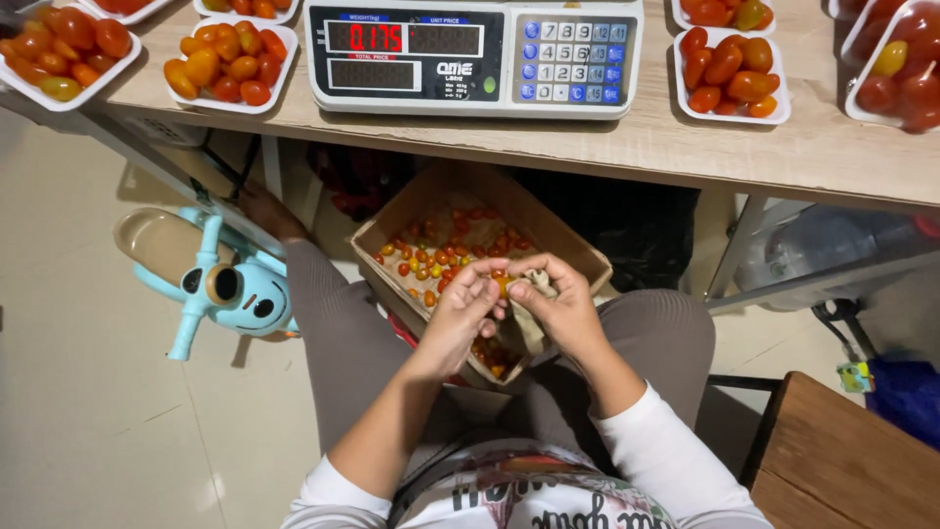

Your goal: The person sorts tomatoes from a cardboard box by hand, places them onto a plastic tray, and weighs the tray using a digital scale before moving the tray aside.

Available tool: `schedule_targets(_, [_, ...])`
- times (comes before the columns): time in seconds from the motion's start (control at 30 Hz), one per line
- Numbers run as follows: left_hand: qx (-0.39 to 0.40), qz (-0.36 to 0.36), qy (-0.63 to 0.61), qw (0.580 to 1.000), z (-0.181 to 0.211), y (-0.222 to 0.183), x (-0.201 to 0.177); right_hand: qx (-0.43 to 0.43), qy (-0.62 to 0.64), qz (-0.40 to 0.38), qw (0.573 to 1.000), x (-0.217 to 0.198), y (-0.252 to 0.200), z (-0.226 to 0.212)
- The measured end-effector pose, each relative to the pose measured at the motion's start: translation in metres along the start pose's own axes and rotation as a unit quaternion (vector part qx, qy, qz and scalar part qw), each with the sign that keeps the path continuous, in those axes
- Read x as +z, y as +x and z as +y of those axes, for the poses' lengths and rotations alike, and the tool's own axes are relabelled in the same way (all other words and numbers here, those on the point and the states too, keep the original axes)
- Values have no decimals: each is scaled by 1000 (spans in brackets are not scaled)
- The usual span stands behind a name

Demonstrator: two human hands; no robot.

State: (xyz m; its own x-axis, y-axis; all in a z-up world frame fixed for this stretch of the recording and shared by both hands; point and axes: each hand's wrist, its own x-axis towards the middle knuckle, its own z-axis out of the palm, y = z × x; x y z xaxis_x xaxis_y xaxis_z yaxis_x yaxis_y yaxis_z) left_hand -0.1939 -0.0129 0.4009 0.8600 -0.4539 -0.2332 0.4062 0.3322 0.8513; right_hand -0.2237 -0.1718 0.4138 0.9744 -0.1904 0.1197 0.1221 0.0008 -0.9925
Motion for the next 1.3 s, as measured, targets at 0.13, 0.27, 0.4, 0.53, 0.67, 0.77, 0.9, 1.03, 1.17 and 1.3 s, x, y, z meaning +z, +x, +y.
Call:
schedule_targets(0.13, [2,52,-19,998,-28,13,-17,-23,-27,0,999,8,-4,3])
schedule_targets(0.27, [40,33,-31,998,-33,9,-13,-56,-32,34,997,3,-6,10])
schedule_targets(0.4, [63,24,-19,998,-26,3,-9,-58,-74,17,995,-1,-7,0])
schedule_targets(0.53, [71,17,11,997,-28,9,-19,-133,-103,-25,985,6,-4,-18])
schedule_targets(0.67, [96,4,-9,995,-7,-2,-4,-158,-141,-5,977,3,-7,-5])
schedule_targets(0.77, [124,-14,-2,992,-41,9,-18,-97,-83,26,992,4,-8,1])
schedule_targets(0.9, [138,-13,2,990,-12,-2,0,-53,-34,25,998,3,-5,-7])
schedule_targets(1.03, [199,16,68,978,-2,-6,7,36,108,51,992,6,-5,-12])
schedule_targets(1.17, [212,20,93,973,-53,6,-19,-53,-29,-28,998,-14,2,19])
schedule_targets(1.3, [196,50,129,971,-26,7,-12,64,152,21,986,-9,9,49])
